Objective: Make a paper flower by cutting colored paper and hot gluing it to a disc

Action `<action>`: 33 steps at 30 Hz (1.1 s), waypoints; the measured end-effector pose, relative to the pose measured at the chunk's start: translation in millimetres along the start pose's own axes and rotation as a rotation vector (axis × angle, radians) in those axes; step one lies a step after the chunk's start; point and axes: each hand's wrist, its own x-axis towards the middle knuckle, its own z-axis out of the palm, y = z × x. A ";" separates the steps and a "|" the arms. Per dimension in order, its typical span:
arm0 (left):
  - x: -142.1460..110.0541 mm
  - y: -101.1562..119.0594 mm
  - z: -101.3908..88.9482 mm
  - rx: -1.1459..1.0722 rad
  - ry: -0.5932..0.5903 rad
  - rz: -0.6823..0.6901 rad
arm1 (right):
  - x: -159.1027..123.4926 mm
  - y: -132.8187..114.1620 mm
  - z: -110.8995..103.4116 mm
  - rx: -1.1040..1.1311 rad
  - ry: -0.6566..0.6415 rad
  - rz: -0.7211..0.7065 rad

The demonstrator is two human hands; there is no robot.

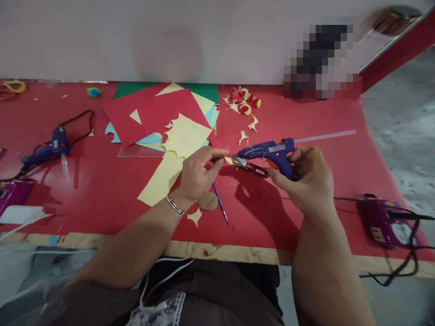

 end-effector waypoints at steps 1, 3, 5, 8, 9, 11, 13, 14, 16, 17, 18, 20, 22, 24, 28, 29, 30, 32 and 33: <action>0.1 0.0 0.1 -0.010 0.002 -0.011 | 0.1 0.9 -0.1 -0.004 0.003 -0.006; 0.3 -0.4 0.5 -0.053 0.015 -0.035 | 0.3 2.6 -0.3 -0.011 0.005 -0.008; 0.6 -1.2 1.3 -0.108 0.027 -0.065 | 0.5 3.9 -0.3 -0.012 0.008 -0.002; 0.6 -3.6 3.1 -0.179 0.038 -0.125 | 1.0 5.7 0.2 -0.020 0.009 0.002; 0.5 -4.9 3.8 -0.204 0.044 -0.147 | 1.4 6.5 0.6 -0.012 0.008 0.000; 0.3 -8.0 5.4 -0.269 0.063 -0.199 | 2.4 8.8 1.6 0.031 0.015 -0.003; 0.6 -11.6 6.7 -0.335 0.081 -0.270 | 4.0 11.8 2.5 0.098 0.029 0.005; 1.0 -13.3 7.3 -0.361 0.087 -0.305 | 5.0 13.4 2.6 0.124 0.041 0.015; 2.3 -15.8 7.9 -0.409 0.094 -0.363 | 7.5 16.3 2.1 0.156 0.072 0.038; 3.2 -16.3 7.9 -0.436 0.101 -0.388 | 9.0 17.5 1.5 0.176 0.087 0.055; 4.1 -16.1 7.8 -0.470 0.110 -0.414 | 10.6 18.3 0.7 0.197 0.102 0.076; 6.3 -13.6 7.1 -0.542 0.127 -0.479 | 14.1 19.6 -1.3 0.225 0.145 0.127; 8.5 -8.7 5.6 -0.598 0.134 -0.559 | 17.6 21.0 -3.6 0.208 0.207 0.186; 10.5 -2.9 3.7 -0.630 0.133 -0.638 | 20.8 23.9 -6.0 0.152 0.272 0.249; 12.5 5.2 0.4 -0.671 0.123 -0.758 | 25.0 38.7 -11.3 0.022 0.354 0.320; 12.4 6.0 -0.1 -0.684 0.118 -0.781 | 25.7 44.3 -12.7 -0.001 0.355 0.323; 12.3 6.4 -0.4 -0.699 0.111 -0.807 | 26.3 50.2 -14.1 -0.030 0.346 0.327; 11.7 6.1 -0.9 -0.731 0.084 -0.873 | 27.5 61.6 -17.0 -0.131 0.329 0.342; 11.3 5.6 -1.0 -0.748 0.062 -0.908 | 28.0 66.1 -18.6 -0.187 0.321 0.345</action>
